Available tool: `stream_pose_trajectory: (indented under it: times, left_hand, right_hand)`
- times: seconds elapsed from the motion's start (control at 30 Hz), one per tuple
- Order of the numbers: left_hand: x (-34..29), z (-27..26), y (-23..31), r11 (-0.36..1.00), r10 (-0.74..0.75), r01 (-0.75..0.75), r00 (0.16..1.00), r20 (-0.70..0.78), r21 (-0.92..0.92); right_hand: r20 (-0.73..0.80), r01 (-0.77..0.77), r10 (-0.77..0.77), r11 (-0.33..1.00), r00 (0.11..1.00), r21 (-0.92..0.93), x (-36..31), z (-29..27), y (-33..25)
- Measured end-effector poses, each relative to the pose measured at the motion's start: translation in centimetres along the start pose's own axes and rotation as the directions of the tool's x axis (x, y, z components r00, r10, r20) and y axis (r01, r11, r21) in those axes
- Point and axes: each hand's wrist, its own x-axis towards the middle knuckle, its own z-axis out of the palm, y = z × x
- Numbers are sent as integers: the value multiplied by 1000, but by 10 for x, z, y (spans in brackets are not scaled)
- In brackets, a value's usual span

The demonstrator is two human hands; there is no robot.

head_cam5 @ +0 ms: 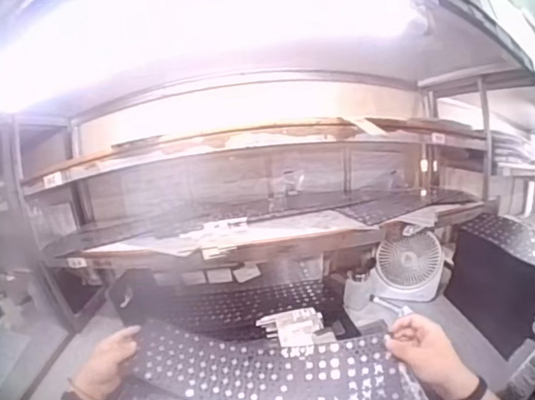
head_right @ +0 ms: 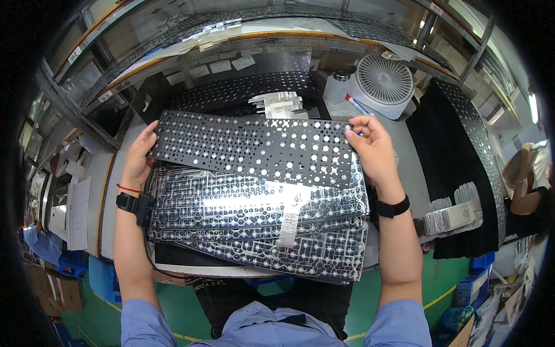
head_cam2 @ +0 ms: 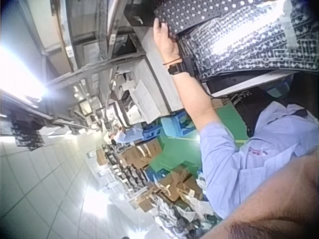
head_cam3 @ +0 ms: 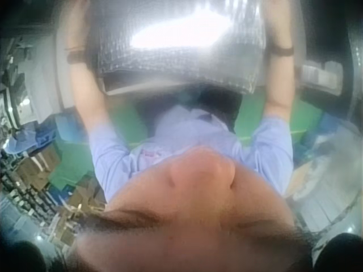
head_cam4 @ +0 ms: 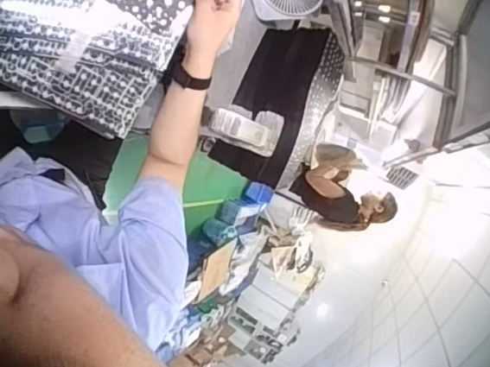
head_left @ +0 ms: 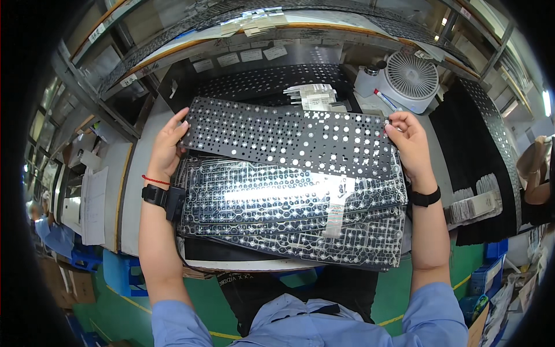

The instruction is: The recorder is cleaning and inspecting keyboard components and stacking them on a factory production line.

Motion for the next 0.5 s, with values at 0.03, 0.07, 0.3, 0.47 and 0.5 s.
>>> stream_pose_trajectory:
  times: [0.03, 0.07, 0.3, 0.47, 0.5]
  left_hand:
    - [3, -5, -2, 999, -47, 47, 999, 13, 1]
    - [5, -12, -5, 996, -77, 75, 996, 38, 51]
    - [9, -16, -11, 998, -61, 62, 996, 58, -3]
    - [17, -43, -21, 977, -10, 15, 1000, 27, -211]
    - [17, -39, -23, 976, -12, -6, 997, -82, -216]
  right_hand:
    - [-15, 11, -11, 1000, 1000, -5, 1, 1, 0]
    - [-30, 22, -23, 1000, 999, -11, 2, 1, 1]
    - [-29, -5, 5, 1000, 1000, -11, 2, -8, 4]
    - [5, -135, 135, 991, 991, -1, 2, -1, -2]
    - [4, -141, 141, 989, 990, -32, 2, 0, -2]
